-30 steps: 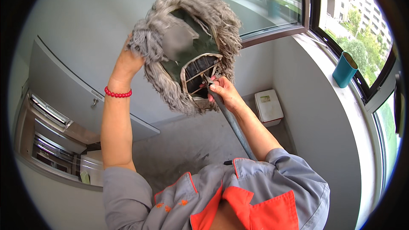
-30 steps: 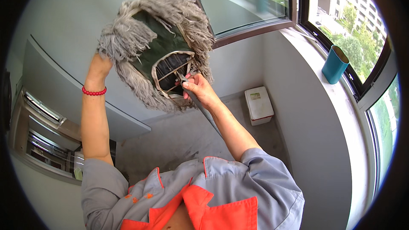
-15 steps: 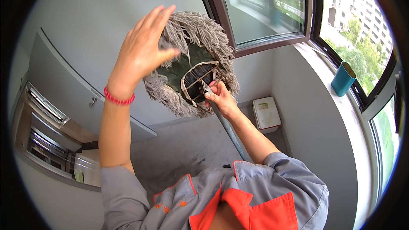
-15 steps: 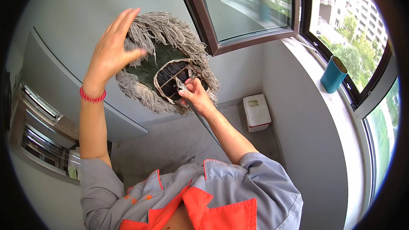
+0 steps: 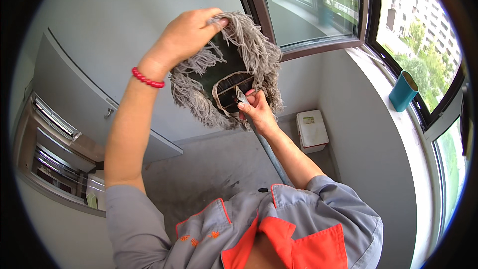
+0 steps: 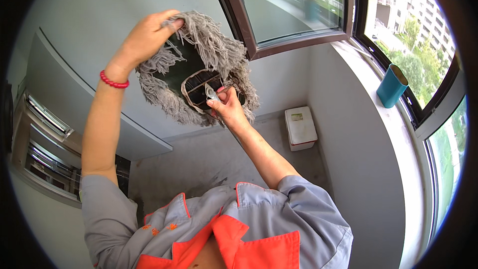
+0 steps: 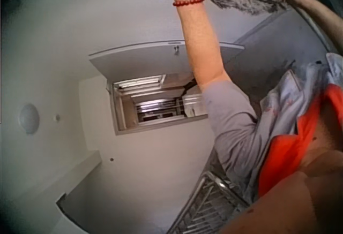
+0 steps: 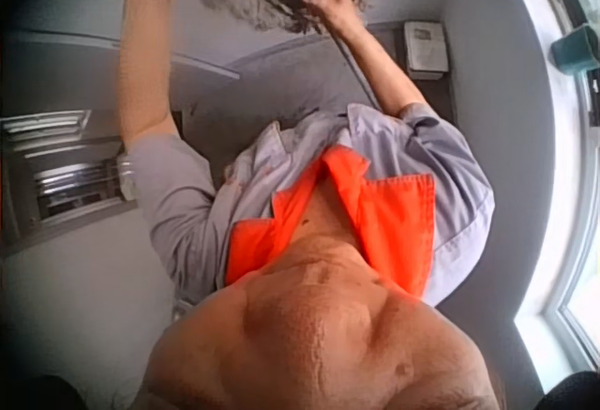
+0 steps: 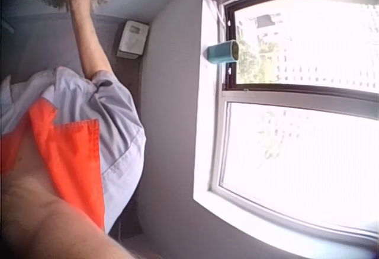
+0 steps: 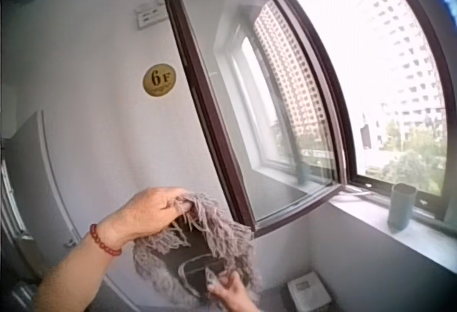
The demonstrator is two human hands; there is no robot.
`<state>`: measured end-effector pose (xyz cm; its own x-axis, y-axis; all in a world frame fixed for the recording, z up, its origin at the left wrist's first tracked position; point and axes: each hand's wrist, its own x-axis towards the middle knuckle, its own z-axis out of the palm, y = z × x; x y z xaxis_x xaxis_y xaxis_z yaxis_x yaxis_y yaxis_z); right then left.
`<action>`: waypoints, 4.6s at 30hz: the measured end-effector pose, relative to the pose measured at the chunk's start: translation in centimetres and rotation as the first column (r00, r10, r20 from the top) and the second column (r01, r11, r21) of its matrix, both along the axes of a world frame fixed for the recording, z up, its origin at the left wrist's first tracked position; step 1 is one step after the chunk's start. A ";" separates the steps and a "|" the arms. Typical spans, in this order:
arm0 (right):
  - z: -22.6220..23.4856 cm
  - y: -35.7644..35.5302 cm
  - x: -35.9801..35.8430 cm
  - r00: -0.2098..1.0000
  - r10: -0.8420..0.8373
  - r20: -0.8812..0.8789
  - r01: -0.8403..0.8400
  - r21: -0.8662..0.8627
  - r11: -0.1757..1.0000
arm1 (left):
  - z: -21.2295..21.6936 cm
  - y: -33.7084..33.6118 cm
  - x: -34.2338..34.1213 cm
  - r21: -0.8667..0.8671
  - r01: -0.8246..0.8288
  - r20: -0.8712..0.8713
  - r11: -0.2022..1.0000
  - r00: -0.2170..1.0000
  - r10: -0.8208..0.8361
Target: The person attaches a gray mop head to a metal mop pole by fitting the frame into the fabric pockets and securing the latch by hand, then uses the assembled mop to wipe a concrete floor.
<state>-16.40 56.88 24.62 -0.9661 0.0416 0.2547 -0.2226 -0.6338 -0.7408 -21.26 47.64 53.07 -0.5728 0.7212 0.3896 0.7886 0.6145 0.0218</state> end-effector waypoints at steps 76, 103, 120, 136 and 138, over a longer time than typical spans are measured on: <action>0.5 2.7 2.6 0.997 -0.070 0.010 0.071 -0.014 0.997 | -2.9 -0.6 0.5 0.459 -0.013 0.322 0.888 0.934 -0.153; -0.6 4.9 2.0 0.989 -0.147 0.021 0.148 -0.031 0.989 | -7.1 -1.4 3.1 0.531 0.131 -0.033 0.837 0.990 -0.134; -0.9 5.4 0.8 0.993 -0.118 0.020 0.118 -0.015 0.993 | -27.5 -1.9 3.1 0.676 -0.116 0.301 0.728 0.945 -0.129; 0.4 8.5 4.7 0.862 -0.495 0.108 0.343 0.593 0.728 | -29.1 -0.4 4.3 0.798 -0.389 0.586 0.461 0.682 -0.439; 0.0 10.2 5.3 0.725 -0.681 -0.098 0.587 0.605 0.538 | -29.3 -0.5 4.5 0.803 -0.349 0.560 0.483 0.716 -0.415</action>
